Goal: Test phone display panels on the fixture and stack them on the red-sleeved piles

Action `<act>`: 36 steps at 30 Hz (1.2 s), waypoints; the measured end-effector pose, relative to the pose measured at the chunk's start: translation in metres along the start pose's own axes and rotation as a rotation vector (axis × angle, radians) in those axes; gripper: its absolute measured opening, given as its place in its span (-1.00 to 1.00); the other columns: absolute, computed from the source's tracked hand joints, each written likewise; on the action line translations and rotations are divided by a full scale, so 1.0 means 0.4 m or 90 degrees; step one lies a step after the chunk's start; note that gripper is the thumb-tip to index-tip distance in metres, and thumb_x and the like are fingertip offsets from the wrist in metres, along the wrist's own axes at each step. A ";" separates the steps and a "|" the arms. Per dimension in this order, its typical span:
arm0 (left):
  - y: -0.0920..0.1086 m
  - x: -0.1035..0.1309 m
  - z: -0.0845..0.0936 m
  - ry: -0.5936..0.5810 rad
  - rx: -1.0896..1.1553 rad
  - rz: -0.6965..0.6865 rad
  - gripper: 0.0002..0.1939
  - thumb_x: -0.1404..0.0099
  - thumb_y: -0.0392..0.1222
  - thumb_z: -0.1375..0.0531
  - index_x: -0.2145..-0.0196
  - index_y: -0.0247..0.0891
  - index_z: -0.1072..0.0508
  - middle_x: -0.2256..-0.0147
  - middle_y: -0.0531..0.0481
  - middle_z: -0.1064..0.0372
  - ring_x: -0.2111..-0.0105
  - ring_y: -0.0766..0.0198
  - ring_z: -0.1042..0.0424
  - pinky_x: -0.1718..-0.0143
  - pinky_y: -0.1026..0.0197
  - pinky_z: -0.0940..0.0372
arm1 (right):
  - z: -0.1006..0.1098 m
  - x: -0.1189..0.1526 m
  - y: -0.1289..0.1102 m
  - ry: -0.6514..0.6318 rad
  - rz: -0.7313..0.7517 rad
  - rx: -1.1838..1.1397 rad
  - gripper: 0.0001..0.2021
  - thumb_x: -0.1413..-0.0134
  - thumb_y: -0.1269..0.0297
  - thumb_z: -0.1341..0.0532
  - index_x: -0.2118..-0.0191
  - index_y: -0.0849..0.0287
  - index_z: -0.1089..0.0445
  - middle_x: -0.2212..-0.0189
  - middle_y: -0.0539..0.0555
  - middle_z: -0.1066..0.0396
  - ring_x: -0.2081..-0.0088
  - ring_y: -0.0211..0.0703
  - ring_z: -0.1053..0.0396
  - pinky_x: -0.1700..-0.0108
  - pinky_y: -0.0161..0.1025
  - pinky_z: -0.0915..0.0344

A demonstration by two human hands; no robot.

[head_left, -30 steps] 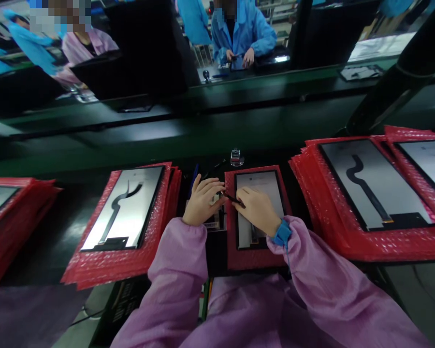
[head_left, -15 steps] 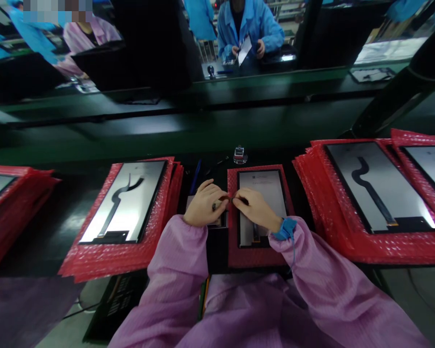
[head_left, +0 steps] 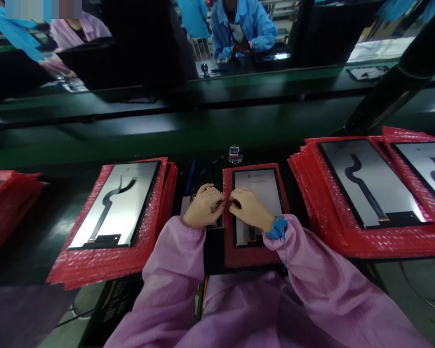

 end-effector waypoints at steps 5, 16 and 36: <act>-0.007 0.002 0.000 0.012 0.000 0.004 -0.80 -0.34 -0.23 -0.05 0.38 -0.16 -0.45 0.40 0.01 -0.51 0.33 0.17 -0.49 -0.15 -0.12 -0.27 | -0.001 0.003 0.002 -0.024 0.002 0.023 -0.88 -0.18 0.47 -0.14 0.35 0.13 -0.27 0.28 0.07 -0.44 0.15 -0.06 -0.28 0.01 -0.12 -0.13; -0.013 -0.003 0.008 0.027 0.014 0.046 -0.79 -0.36 -0.19 -0.05 0.43 -0.15 -0.39 0.44 0.03 -0.47 0.35 0.19 -0.46 -0.16 -0.11 -0.27 | 0.016 -0.003 0.001 -0.075 0.026 -0.004 -0.80 -0.34 0.31 -0.16 0.37 0.13 -0.26 0.30 0.06 -0.43 0.16 -0.11 -0.33 0.02 -0.15 -0.20; 0.219 0.208 -0.152 0.152 -0.053 0.257 -0.19 -0.42 0.02 -0.19 -0.45 -0.10 0.10 -0.45 -0.37 0.24 -0.47 -0.31 0.31 -0.35 -0.49 0.08 | 0.283 -0.036 0.298 0.321 -0.240 0.092 -0.89 -0.21 0.38 -0.10 0.36 0.15 -0.28 0.28 0.17 -0.36 0.12 0.02 -0.31 -0.01 0.02 -0.25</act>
Point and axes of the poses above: each hand's wrist, its own x-axis away from the middle knuckle, its own z-axis out of the back of the hand, y = z × x, the point moved 7 cm from there along -x, towards the middle knuckle
